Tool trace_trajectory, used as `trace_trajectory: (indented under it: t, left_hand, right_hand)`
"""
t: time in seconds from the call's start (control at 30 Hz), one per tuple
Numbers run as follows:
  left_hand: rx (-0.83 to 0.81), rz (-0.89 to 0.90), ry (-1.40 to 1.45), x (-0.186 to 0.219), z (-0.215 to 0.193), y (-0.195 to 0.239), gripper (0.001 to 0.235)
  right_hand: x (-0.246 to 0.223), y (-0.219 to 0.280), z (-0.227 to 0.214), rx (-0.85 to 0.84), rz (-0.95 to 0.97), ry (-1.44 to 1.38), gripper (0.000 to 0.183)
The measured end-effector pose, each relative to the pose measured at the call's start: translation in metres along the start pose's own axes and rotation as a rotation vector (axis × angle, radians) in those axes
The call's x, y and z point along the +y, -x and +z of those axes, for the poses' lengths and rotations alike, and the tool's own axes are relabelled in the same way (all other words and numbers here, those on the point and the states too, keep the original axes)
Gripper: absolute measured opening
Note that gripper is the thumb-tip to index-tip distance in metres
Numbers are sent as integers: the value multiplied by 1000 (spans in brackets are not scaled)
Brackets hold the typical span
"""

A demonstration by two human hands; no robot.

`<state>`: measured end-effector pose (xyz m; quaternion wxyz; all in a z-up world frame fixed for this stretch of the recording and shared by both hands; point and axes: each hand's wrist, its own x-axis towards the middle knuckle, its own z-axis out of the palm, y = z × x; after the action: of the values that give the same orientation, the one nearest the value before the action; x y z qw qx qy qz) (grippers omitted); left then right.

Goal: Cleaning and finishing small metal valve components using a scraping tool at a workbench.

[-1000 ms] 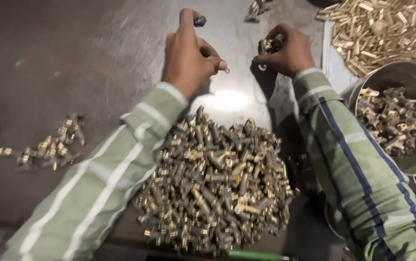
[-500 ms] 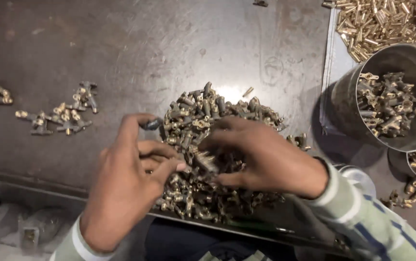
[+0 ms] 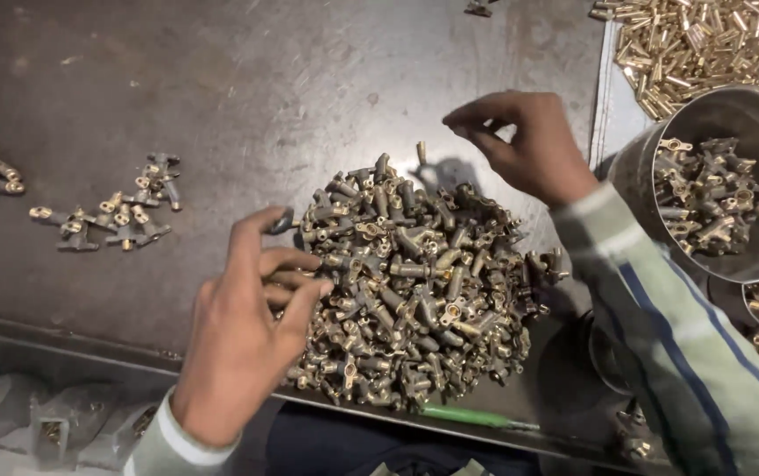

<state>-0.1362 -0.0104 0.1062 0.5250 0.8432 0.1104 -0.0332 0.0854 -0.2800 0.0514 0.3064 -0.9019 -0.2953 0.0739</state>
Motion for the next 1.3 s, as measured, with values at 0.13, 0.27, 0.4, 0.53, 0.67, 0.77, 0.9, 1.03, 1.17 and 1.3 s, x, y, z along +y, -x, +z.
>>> trace_trajectory:
  t: [0.13,0.27,0.4,0.53,0.67,0.77,0.9,1.03,1.17,1.3]
  left_hand:
    - [57,61,37,14,4,-11,65]
    - [97,28,38,8,3,-13,64]
    - [149,55,48,4,3,-7,63]
    - [154,7,57,4,4,-2,62]
    - [182,36,71,5,3,6,63]
    - [217,52,74,0,-3,8,63]
    - [213,62,122,-10,3,3,62]
    - [208,79,142,-8,7,0,62]
    - [204,71,155,-7,7,-10,62]
    - [223,23,191,-13,8,-15,63]
  right_hand:
    - [20,-26,33,-108,25,59,21]
    - [10,-37,53,-244,173,177,24]
    - [15,-37,58,-272,195,187,23]
    - [7,-35,65,-252,149,206,23]
    - [-20,-30,48,-310,190,153,23]
    - [-64,-19,16,-449,192,25,25]
    - [-99,-3,-14,-648,55,-108,31]
    - [-36,-21,-3,-467,37,-121,32]
    - [72,-72,-4,70,172,-40,44]
    - [157,-129,-23,398,-268,580,85]
